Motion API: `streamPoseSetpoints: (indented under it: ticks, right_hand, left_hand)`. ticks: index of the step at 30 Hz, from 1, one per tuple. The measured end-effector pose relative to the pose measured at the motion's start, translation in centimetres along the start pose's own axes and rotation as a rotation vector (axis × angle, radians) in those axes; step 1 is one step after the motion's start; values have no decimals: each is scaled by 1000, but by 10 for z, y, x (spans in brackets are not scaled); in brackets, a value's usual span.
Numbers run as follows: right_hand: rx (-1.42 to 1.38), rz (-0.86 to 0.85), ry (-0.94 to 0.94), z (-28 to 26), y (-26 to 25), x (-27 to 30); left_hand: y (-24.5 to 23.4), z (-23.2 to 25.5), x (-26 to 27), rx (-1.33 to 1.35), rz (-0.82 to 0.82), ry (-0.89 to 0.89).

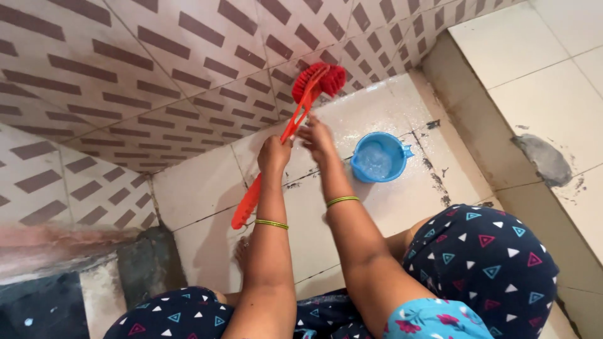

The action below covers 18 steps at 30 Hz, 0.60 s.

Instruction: The person sits on the bathroom floor and scrubs the lower section of a tiled wall using a red long-handled brush. They repeatedly dip the brush into a blue plastic jug of water to wet the bristles and continue scrubbing the wall surface.

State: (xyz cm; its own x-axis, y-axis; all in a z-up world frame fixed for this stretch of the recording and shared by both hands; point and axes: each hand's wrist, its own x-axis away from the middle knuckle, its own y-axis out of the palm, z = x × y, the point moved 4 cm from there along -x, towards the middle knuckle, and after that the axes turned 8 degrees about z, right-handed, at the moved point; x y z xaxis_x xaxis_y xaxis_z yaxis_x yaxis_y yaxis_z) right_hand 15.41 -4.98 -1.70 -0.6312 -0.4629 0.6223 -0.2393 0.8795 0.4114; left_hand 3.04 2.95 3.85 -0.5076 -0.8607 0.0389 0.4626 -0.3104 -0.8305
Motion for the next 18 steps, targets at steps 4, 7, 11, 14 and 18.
streamPoseSetpoints:
  ticks: [4,7,11,14,18]
  right_hand:
    - [-227,-166,-195,0,87,35]
    - [-243,-228,-373,-21,135,58]
    - [-279,-193,-365,4,157,62]
    - [-297,-159,-177,43,134,52]
    - [-304,-114,-96,51,107,51]
  left_hand:
    - [-56,10,-6,39,11,-51]
    - [-90,6,-23,60,85,-48]
    - [-89,-32,-27,29,116,-90]
    - [-64,-53,-11,-57,82,-117]
    - [-51,-47,16,-99,104,-114]
